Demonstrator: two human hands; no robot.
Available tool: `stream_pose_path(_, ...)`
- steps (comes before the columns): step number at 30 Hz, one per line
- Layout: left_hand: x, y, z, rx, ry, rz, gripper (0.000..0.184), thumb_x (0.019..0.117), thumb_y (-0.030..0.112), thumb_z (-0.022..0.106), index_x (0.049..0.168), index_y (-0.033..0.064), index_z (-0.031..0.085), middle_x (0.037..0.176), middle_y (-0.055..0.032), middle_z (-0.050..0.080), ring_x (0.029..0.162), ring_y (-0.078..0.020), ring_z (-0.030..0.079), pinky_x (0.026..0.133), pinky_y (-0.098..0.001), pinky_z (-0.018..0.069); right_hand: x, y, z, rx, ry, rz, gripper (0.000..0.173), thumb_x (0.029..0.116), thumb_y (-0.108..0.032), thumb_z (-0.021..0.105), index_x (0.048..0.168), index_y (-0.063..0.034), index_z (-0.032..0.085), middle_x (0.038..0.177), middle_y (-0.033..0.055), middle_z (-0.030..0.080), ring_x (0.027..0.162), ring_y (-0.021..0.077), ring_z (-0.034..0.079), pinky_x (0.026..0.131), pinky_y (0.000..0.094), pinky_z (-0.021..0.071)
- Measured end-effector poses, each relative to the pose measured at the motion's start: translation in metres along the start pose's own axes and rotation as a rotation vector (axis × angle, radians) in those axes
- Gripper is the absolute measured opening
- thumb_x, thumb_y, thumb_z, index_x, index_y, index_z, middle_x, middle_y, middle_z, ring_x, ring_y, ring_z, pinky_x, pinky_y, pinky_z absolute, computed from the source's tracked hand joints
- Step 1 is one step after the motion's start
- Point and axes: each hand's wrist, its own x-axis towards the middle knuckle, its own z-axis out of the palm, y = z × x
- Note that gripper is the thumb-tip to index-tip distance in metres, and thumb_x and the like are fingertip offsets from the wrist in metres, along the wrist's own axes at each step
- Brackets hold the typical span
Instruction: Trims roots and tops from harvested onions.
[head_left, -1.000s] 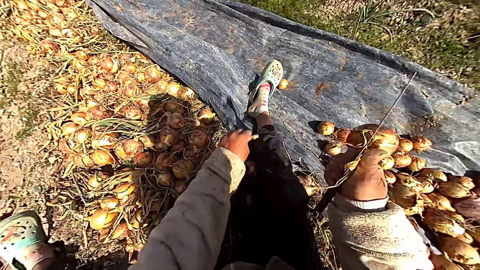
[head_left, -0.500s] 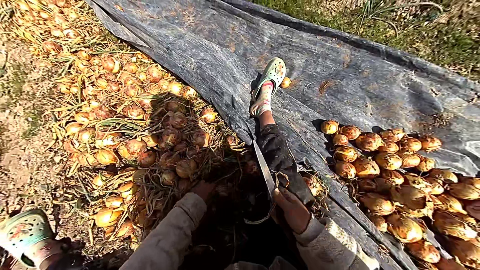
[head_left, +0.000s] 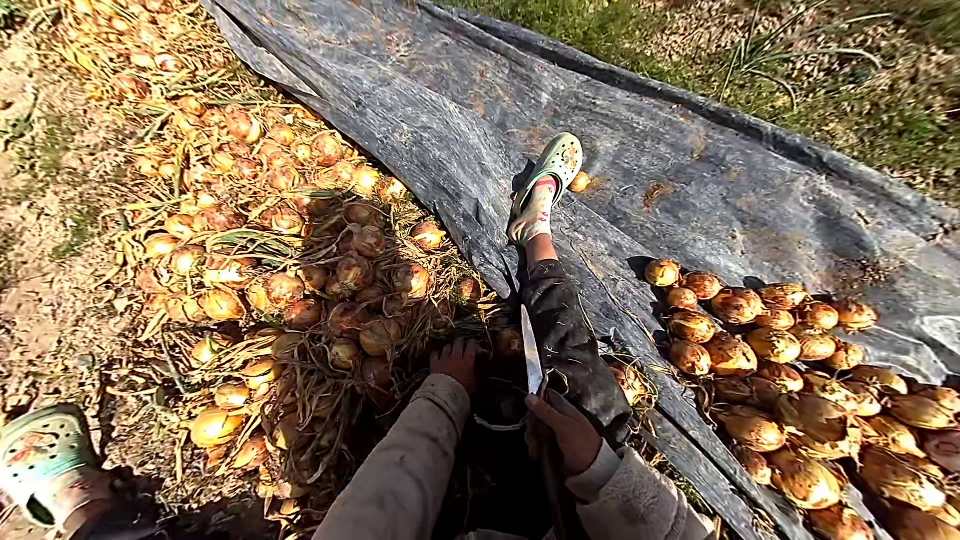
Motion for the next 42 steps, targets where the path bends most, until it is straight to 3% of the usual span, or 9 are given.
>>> stream_pose_path(2, 0.016, -0.003, 0.002, -0.101, 0.006, -0.073, 0.070, 0.0985, 0.024, 0.067, 0.160, 0.0108, 0.035, 0.161, -0.0218, 0.036, 0.145, -0.0440, 0.040, 0.112, -0.0618, 0.0401, 0.000, 0.003, -0.003, -0.003, -0.013, 0.011, 0.021, 0.1065, -0.015, 0.046, 0.123, -0.0016, 0.046, 0.067, 0.0015, 0.052, 0.051, 0.0119, 0.056, 0.052, 0.0265, 0.0535)
stream_pose_path(6, 0.019, -0.015, -0.002, -0.175, 0.008, -0.070, 0.067, 0.0952, 0.036, 0.071, 0.154, 0.0152, 0.046, 0.156, -0.0205, 0.043, 0.145, -0.0420, 0.040, 0.114, -0.0632, 0.0366, 0.003, 0.011, -0.005, -0.029, -0.069, 0.057, 0.020, 0.1067, -0.014, 0.046, 0.123, -0.0018, 0.046, 0.068, 0.0017, 0.052, 0.054, 0.0129, 0.058, 0.056, 0.0276, 0.0549)
stream_pose_path(13, -0.096, -0.013, 0.020, -0.726, 0.399, 0.136, 0.065, 0.0835, 0.027, 0.081, 0.136, -0.0057, 0.059, 0.124, -0.0224, 0.069, 0.113, -0.0298, 0.068, 0.103, -0.0425, 0.0529, 0.012, 0.015, 0.016, -0.236, -0.106, 0.053, 0.052, 0.0948, -0.023, 0.070, 0.133, 0.0008, 0.044, 0.083, 0.0053, 0.058, 0.060, 0.0113, 0.058, 0.058, 0.0276, 0.0536)
stream_pose_path(18, -0.129, -0.031, 0.043, -0.463, 0.765, 0.344, 0.057, 0.0721, 0.017, 0.083, 0.122, -0.0071, 0.070, 0.116, -0.0270, 0.072, 0.102, -0.0411, 0.073, 0.088, -0.0531, 0.0602, 0.005, 0.020, 0.040, -0.490, -0.154, -0.057, 0.056, 0.1005, -0.030, 0.063, 0.141, 0.0051, 0.048, 0.127, 0.0201, 0.063, 0.112, 0.0215, 0.064, 0.099, 0.0383, 0.0512)
stream_pose_path(21, -0.130, -0.040, 0.046, -0.389, 0.804, 0.395, 0.056, 0.0696, 0.017, 0.082, 0.119, -0.0077, 0.071, 0.114, -0.0275, 0.072, 0.100, -0.0431, 0.074, 0.086, -0.0540, 0.0604, 0.000, 0.022, 0.045, -0.415, -0.170, -0.020, 0.049, 0.1045, -0.024, 0.056, 0.142, 0.0068, 0.048, 0.132, 0.0212, 0.061, 0.121, 0.0209, 0.060, 0.107, 0.0362, 0.0460)
stream_pose_path(33, -0.103, -0.010, 0.025, -0.388, 0.632, 0.352, 0.059, 0.0758, 0.007, 0.079, 0.129, -0.0126, 0.063, 0.122, -0.0305, 0.069, 0.109, -0.0463, 0.070, 0.094, -0.0574, 0.0564, 0.011, 0.010, 0.031, -0.239, -0.128, 0.198, 0.044, 0.1121, -0.035, 0.035, 0.114, 0.0004, 0.061, 0.083, 0.0037, 0.059, 0.070, 0.0103, 0.057, 0.067, 0.0293, 0.0507)
stream_pose_path(38, -0.034, -0.003, -0.043, -0.469, 0.510, 0.032, 0.059, 0.0883, 0.015, 0.080, 0.137, -0.0094, 0.058, 0.123, -0.0304, 0.067, 0.115, -0.0449, 0.066, 0.103, -0.0598, 0.0479, -0.001, 0.017, 0.022, -0.104, -0.183, 0.137, 0.046, 0.1127, -0.033, 0.023, 0.086, -0.0097, 0.052, 0.057, -0.0055, 0.045, 0.045, 0.0055, 0.045, 0.047, 0.0224, 0.0436)
stream_pose_path(40, -0.009, 0.012, -0.070, -0.738, 0.501, 0.074, 0.069, 0.0860, 0.013, 0.083, 0.143, -0.0076, 0.051, 0.127, -0.0256, 0.067, 0.118, -0.0350, 0.066, 0.107, -0.0508, 0.0481, 0.002, 0.027, 0.013, 0.007, -0.222, 0.088, 0.045, 0.1113, -0.031, 0.021, 0.085, -0.0117, 0.051, 0.057, -0.0068, 0.048, 0.046, 0.0041, 0.048, 0.048, 0.0217, 0.0451)
stream_pose_path(42, 0.009, 0.035, -0.086, -1.234, 0.490, 0.300, 0.079, 0.0839, -0.003, 0.076, 0.152, -0.0035, 0.035, 0.121, -0.0155, 0.069, 0.102, -0.0160, 0.070, 0.092, -0.0305, 0.0570, 0.002, 0.033, 0.007, 0.108, -0.322, 0.040, 0.046, 0.1075, -0.037, 0.020, 0.082, -0.0154, 0.052, 0.056, -0.0084, 0.053, 0.046, 0.0025, 0.051, 0.046, 0.0201, 0.0455)
